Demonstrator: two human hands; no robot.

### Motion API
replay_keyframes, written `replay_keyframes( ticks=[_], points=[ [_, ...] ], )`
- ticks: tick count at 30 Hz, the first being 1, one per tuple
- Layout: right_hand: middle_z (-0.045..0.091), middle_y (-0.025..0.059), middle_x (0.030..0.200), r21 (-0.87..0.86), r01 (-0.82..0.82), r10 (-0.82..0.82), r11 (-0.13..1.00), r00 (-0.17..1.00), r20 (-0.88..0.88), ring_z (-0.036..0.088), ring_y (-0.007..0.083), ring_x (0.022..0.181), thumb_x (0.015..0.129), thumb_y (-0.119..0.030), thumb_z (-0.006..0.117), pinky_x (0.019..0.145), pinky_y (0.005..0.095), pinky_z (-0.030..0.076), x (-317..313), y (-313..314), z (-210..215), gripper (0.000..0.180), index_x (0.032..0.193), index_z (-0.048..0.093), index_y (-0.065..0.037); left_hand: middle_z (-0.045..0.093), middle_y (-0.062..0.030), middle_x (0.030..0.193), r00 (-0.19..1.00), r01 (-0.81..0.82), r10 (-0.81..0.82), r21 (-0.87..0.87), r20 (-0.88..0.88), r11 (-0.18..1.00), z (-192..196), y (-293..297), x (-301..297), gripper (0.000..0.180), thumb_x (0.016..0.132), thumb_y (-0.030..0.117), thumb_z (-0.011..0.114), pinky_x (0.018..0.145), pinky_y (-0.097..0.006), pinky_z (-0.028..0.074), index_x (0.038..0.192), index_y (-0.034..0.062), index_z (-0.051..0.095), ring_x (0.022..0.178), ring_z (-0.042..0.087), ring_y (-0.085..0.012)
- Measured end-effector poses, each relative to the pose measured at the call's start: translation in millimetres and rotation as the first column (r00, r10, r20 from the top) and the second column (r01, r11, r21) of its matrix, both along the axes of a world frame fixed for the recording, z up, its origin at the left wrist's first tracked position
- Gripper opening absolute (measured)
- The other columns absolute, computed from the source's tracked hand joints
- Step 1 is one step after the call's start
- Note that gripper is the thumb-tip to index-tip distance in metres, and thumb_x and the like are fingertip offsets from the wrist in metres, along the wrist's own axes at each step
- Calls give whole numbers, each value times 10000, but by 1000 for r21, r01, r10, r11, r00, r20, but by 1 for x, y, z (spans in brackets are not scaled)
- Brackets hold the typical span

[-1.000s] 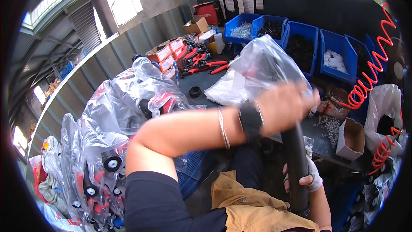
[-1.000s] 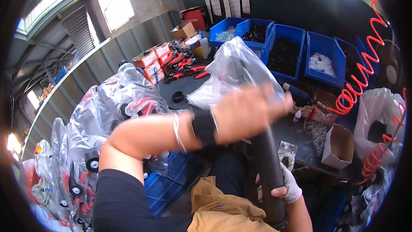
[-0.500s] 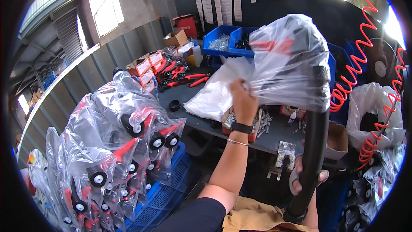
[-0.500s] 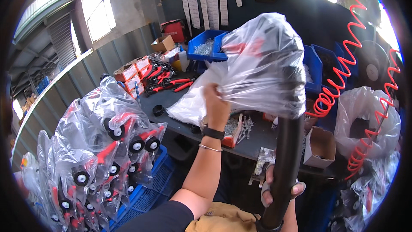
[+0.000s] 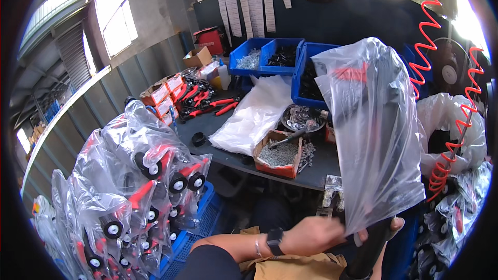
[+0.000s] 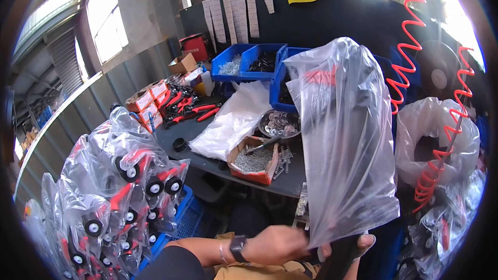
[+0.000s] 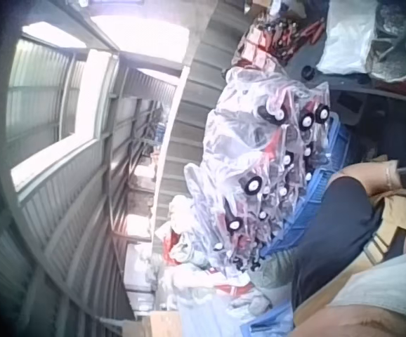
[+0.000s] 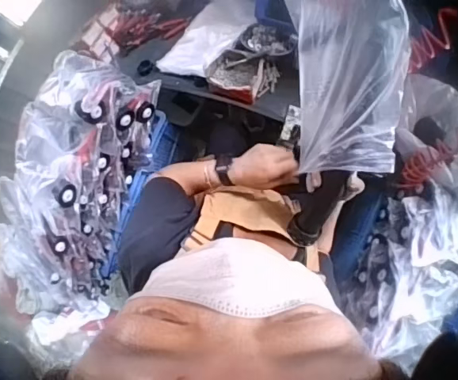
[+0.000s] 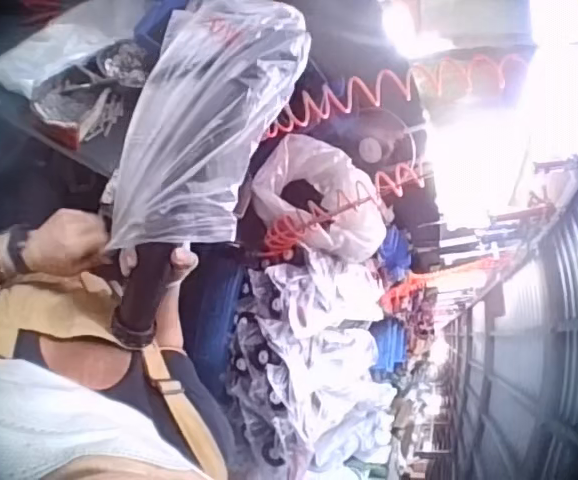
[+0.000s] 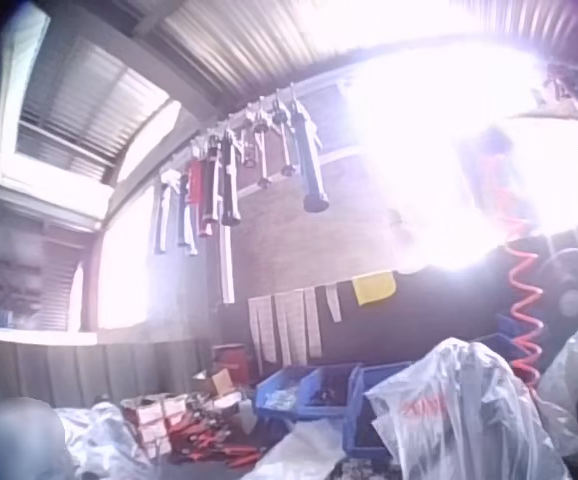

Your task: The person assembles mechanical components by hand, inserting springs into tube housings, then securing plastic fittings with fasteners and washers using pliers, a screwdriver, and a pneumatic drill.

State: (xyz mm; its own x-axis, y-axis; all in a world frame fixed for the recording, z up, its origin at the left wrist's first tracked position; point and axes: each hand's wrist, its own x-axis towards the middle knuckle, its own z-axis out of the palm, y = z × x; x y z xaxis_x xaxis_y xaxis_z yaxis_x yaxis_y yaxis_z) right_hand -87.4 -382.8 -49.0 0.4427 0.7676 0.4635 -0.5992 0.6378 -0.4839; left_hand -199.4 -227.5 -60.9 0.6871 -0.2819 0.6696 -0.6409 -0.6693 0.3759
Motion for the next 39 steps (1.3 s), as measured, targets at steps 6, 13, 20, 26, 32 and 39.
replay_keyframes(
  ticks=[6,13,20,26,32,39],
  points=[
    [587,198,955,-363,445,-507,819,857,-91,639,271,659,664,-410,676,549,344,555,-7,26,-7,768,1227,386,24,373,-199,1161,978,-128,147,-128,150,984,89,-8,28,910,669,348,768,949,-433,341,1396,57,305,1052,398,-372],
    [539,91,1106,-438,246,-229,865,969,93,568,198,1000,651,-336,743,867,327,493,-8,10,7,857,1325,332,-3,515,-107,881,856,-335,408,-260,319,906,77,-15,53,417,783,170,679,578,-312,471,1160,49,545,707,566,-270],
    [528,96,1163,-515,475,-314,714,874,371,561,207,1031,640,-351,747,889,311,460,31,3,-26,846,1313,370,-5,501,-106,909,874,-135,146,-59,464,989,62,-27,44,432,696,133,730,686,-349,481,1087,46,571,809,556,-265],
    [522,96,1192,-480,440,-345,759,897,276,538,202,1077,676,-314,721,920,317,433,-4,8,5,823,1340,351,1,458,-97,869,779,-497,458,-24,428,868,71,-7,69,526,698,132,663,602,-325,451,1202,55,534,737,509,-253],
    [512,99,1205,-520,475,-339,710,878,338,522,194,1080,741,-258,675,908,324,435,-2,-6,-16,730,1343,355,3,475,-53,684,919,-151,38,262,392,953,47,-48,4,335,808,122,546,482,-244,442,1112,-17,558,572,527,-140],
    [508,107,1211,-433,388,-298,813,917,264,495,181,1078,721,-225,739,895,327,434,-11,-18,10,731,1317,391,19,555,-40,762,725,685,-688,91,-1,722,49,-43,-1,459,885,139,550,424,-228,375,1313,26,427,461,469,-132]
  ],
)
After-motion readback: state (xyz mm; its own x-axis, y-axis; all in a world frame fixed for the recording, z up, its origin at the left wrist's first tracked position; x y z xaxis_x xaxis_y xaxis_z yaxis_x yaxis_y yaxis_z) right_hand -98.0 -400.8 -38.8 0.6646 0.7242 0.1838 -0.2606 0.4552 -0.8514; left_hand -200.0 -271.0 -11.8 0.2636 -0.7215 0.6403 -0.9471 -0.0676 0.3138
